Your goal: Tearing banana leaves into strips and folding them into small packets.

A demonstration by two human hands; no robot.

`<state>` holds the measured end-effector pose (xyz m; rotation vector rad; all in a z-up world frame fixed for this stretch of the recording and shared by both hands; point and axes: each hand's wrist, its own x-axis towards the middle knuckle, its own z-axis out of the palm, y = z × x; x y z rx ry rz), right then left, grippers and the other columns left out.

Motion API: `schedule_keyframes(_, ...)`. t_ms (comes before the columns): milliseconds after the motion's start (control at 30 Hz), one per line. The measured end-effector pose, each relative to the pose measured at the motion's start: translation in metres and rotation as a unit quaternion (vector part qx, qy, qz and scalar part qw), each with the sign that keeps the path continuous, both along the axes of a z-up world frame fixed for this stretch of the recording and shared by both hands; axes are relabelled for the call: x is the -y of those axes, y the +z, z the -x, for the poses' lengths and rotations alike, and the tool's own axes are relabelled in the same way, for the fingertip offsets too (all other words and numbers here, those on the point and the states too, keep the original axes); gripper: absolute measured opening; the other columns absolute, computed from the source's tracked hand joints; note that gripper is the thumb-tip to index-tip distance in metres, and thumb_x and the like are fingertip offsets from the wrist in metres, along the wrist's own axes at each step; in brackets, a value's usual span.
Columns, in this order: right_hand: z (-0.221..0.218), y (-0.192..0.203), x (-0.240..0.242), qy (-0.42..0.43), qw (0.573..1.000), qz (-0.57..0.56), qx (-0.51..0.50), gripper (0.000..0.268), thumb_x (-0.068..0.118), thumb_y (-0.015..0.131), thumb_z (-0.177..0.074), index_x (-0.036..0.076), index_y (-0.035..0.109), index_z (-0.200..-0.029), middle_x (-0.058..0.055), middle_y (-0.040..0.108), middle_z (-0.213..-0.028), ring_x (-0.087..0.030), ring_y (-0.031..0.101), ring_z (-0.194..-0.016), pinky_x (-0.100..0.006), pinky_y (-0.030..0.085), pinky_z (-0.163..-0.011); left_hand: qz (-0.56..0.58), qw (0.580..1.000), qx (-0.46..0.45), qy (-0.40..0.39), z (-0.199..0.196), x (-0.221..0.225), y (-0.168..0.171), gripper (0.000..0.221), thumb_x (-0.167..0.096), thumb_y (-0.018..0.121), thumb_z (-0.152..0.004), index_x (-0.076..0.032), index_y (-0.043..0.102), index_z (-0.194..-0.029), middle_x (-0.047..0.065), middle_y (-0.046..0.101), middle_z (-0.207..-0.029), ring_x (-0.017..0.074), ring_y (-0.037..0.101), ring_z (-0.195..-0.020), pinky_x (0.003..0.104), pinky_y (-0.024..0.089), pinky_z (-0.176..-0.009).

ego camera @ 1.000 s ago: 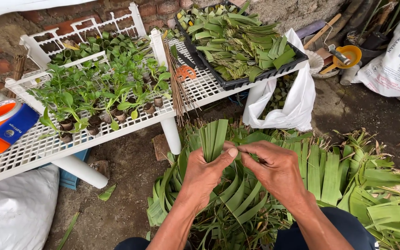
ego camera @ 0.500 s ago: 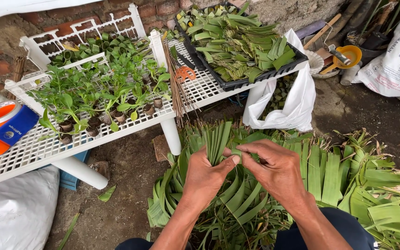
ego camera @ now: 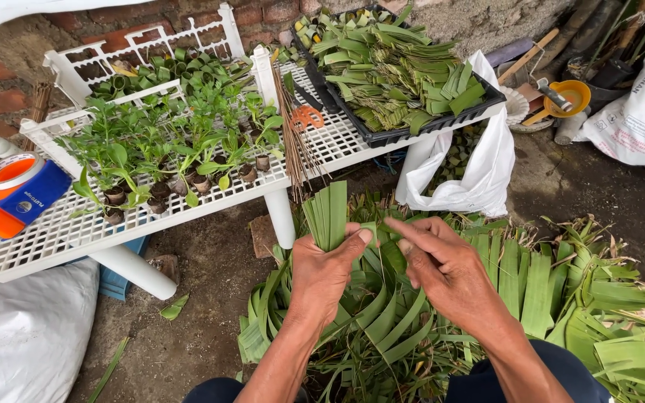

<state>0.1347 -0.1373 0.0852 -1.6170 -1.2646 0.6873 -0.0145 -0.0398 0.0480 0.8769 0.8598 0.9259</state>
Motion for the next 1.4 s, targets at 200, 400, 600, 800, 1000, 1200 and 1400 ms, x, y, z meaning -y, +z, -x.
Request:
schedule_keyframes(200,0.0,-0.012,-0.002,-0.041,0.999,-0.02,-0.01,0.028,0.006,0.075,-0.085,0.009,0.083,-0.112,-0.001,0.056,-0.073,-0.009,0.04,-0.056,-0.027,0.031,-0.048,-0.087,0.994,-0.073,0.002,0.001,0.003,0.004,0.019,-0.002,0.079,-0.083,0.006,0.08,-0.101,0.011,0.077,-0.08,0.0116,0.063,-0.064,0.024,0.054,-0.06)
schedule_keyframes(400,0.002,-0.015,-0.006,-0.037,0.998,-0.043,-0.028,0.023,0.003,0.077,-0.083,0.008,0.084,-0.105,-0.001,0.056,-0.068,-0.009,0.039,-0.053,-0.025,0.03,-0.046,-0.146,0.984,-0.106,-0.006,0.0,0.007,0.002,0.014,-0.005,0.079,-0.087,0.001,0.082,-0.099,0.001,0.065,-0.064,0.006,0.043,-0.05,0.023,0.035,-0.044)
schedule_keyframes(600,0.001,-0.019,-0.005,-0.032,0.997,-0.062,-0.015,0.024,0.004,0.077,-0.083,0.008,0.083,-0.106,0.0,0.056,-0.068,-0.008,0.037,-0.053,-0.026,0.028,-0.045,-0.236,0.954,-0.185,-0.013,0.002,0.011,0.002,0.018,-0.015,0.077,-0.089,-0.003,0.083,-0.101,0.0,0.065,-0.057,0.0048,0.046,-0.046,0.023,0.039,-0.04)
schedule_keyframes(800,0.004,-0.012,-0.003,-0.037,0.997,-0.064,0.002,0.023,0.007,0.076,-0.084,0.007,0.084,-0.105,0.0,0.056,-0.067,-0.008,0.037,-0.053,-0.026,0.029,-0.045,-0.322,0.926,-0.199,0.003,0.001,0.012,-0.003,0.007,-0.006,0.078,-0.087,-0.003,0.08,-0.081,-0.001,0.058,-0.051,0.004,0.042,-0.042,0.023,0.036,-0.036)
schedule_keyframes(1000,0.01,-0.01,-0.003,-0.051,0.994,-0.076,0.067,0.027,0.001,0.074,-0.08,0.007,0.083,-0.105,-0.001,0.06,-0.064,-0.008,0.039,-0.048,-0.025,0.029,-0.039,-0.413,0.891,-0.188,0.019,-0.005,0.015,-0.003,0.036,0.001,0.073,-0.087,-0.005,0.053,-0.058,-0.001,0.049,-0.056,0.0091,0.036,-0.049,0.027,0.034,-0.043)
schedule_keyframes(1200,0.014,-0.012,-0.004,-0.067,0.993,-0.058,0.083,0.024,0.002,0.072,-0.08,0.004,0.082,-0.102,-0.003,0.062,-0.067,-0.008,0.043,-0.048,-0.025,0.034,-0.039,-0.446,0.852,-0.274,0.021,-0.013,0.016,-0.015,0.025,0.003,0.071,-0.078,0.003,0.077,-0.102,0.01,0.076,-0.079,0.0096,0.056,-0.047,0.021,0.047,-0.037)
schedule_keyframes(1400,0.013,-0.018,-0.004,-0.056,0.99,-0.077,0.108,0.023,0.002,0.074,-0.08,0.007,0.082,-0.101,-0.001,0.056,-0.065,-0.009,0.043,-0.052,-0.026,0.037,-0.044,-0.442,0.86,-0.256,0.003,-0.011,0.013,-0.02,0.023,0.007,0.068,-0.077,0.001,0.078,-0.097,0.009,0.074,-0.077,0.0089,0.053,-0.048,0.021,0.044,-0.038)
